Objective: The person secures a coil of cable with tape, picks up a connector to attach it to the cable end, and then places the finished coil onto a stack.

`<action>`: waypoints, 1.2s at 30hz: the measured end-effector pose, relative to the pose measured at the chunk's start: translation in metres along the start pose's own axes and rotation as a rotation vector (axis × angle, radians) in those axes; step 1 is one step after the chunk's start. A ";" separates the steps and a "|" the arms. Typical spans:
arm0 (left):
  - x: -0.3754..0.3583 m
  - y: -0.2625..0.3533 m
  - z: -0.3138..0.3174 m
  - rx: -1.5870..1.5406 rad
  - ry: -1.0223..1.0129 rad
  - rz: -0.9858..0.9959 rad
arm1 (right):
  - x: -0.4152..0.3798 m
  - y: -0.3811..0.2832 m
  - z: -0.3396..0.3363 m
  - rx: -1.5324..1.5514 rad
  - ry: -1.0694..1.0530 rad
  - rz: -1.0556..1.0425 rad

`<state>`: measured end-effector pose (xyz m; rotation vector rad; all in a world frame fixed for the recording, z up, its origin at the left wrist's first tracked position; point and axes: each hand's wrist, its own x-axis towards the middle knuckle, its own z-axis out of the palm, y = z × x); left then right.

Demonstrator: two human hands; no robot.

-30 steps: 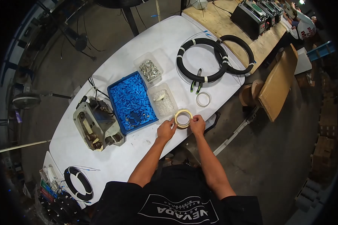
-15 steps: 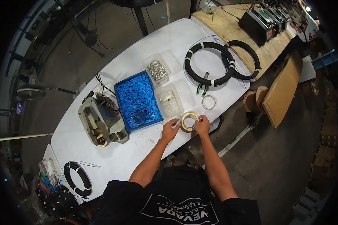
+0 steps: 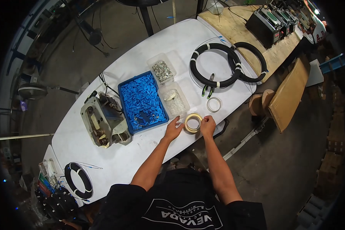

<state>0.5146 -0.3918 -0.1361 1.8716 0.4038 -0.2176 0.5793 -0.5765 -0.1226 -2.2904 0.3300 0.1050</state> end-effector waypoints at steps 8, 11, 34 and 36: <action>-0.028 -0.025 -0.007 -0.176 -0.003 -0.161 | -0.009 0.002 0.008 -0.019 -0.047 -0.042; -0.030 -0.031 -0.017 -0.139 0.032 -0.125 | -0.017 -0.015 0.012 -0.049 0.071 -0.150; -0.317 -0.196 -0.158 -0.852 1.191 -0.406 | -0.228 -0.120 0.206 -0.143 -0.600 -0.987; -0.335 -0.205 -0.181 -0.945 1.160 -0.443 | -0.261 -0.131 0.233 -0.130 -0.738 -0.939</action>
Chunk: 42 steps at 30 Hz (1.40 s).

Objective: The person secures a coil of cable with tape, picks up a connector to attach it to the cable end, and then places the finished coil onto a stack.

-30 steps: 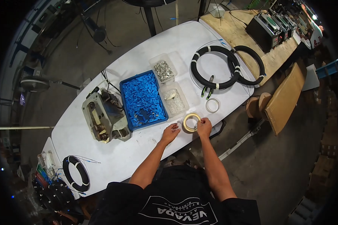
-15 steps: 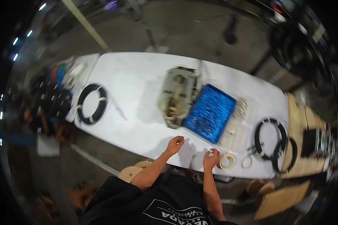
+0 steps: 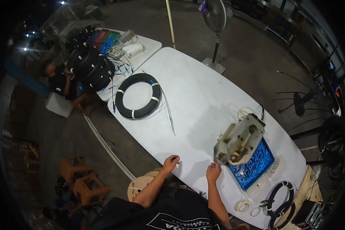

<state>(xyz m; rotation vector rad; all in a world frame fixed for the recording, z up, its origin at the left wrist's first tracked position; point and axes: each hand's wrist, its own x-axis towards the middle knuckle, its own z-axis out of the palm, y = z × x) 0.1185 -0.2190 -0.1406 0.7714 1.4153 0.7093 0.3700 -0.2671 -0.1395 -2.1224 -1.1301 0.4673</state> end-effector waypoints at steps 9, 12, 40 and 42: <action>0.088 0.074 -0.124 -0.164 0.182 -0.047 | 0.076 -0.080 0.137 -0.014 -0.097 0.139; 0.122 0.087 -0.171 -0.231 0.402 0.020 | 0.104 -0.150 0.161 0.129 -0.260 0.207; 0.178 0.134 -0.236 0.213 0.652 -0.307 | 0.173 -0.323 0.302 -0.196 -0.510 0.115; 0.170 0.132 -0.226 0.313 0.673 -0.235 | 0.164 -0.304 0.290 -0.165 -0.477 0.142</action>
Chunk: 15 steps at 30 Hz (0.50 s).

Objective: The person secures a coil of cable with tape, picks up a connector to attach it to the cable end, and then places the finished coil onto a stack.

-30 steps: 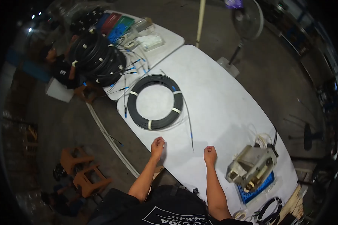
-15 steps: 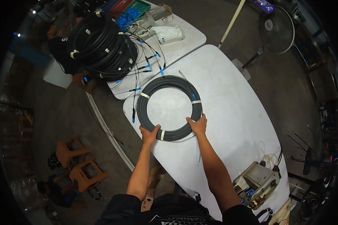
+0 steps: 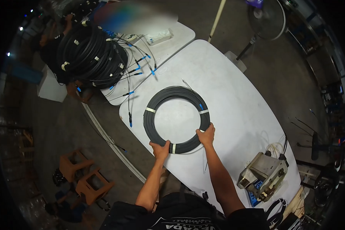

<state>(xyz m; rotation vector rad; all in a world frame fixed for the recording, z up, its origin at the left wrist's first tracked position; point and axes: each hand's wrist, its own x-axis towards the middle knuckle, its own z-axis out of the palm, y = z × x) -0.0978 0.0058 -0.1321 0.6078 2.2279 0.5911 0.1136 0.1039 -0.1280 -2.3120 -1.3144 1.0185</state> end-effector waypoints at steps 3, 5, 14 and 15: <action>-0.017 0.006 -0.001 0.009 -0.055 0.071 | -0.019 0.046 -0.003 0.094 0.094 -0.015; -0.017 0.008 -0.001 0.036 -0.115 0.124 | -0.040 0.068 -0.008 0.184 0.168 0.013; -0.036 0.049 0.038 0.423 -0.403 0.456 | -0.132 0.141 -0.034 0.525 0.334 0.443; -0.043 0.050 0.045 0.445 -0.431 0.482 | -0.137 0.153 -0.033 0.532 0.361 0.458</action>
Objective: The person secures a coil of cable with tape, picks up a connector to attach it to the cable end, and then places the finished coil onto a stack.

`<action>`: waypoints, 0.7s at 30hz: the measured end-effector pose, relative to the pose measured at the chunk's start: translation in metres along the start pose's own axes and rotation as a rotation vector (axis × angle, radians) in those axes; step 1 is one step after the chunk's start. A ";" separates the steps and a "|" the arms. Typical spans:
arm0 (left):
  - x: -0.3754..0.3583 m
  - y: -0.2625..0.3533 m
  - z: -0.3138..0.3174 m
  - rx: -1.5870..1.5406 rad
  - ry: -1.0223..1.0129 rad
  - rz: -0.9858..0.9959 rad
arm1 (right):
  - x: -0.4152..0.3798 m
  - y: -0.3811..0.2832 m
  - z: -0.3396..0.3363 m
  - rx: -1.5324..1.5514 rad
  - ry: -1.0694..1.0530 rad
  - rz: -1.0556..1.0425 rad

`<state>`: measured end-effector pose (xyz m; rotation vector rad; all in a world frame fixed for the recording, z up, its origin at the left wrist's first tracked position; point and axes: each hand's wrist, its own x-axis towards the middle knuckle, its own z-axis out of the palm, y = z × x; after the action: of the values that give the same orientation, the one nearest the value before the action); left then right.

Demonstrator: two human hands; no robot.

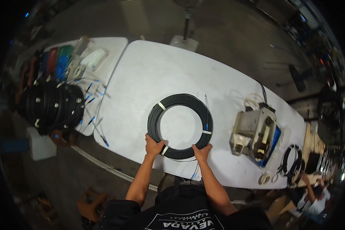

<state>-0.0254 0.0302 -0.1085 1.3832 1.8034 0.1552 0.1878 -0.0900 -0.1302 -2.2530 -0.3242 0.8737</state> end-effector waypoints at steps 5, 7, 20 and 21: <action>-0.020 0.010 0.042 0.007 -0.002 0.109 | 0.006 0.026 -0.041 -0.068 0.119 0.021; -0.035 0.001 0.058 0.004 -0.001 0.166 | 0.009 0.032 -0.054 -0.109 0.123 -0.045; -0.148 -0.017 0.138 -0.471 -0.219 -0.304 | 0.054 0.068 -0.110 -0.382 0.048 -0.164; -0.163 -0.003 0.130 -0.465 -0.288 -0.406 | 0.056 0.069 -0.111 -0.387 0.042 -0.202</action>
<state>0.0665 -0.1571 -0.1069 0.6632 1.6336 0.1394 0.3029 -0.1725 -0.1457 -2.5279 -0.7424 0.7019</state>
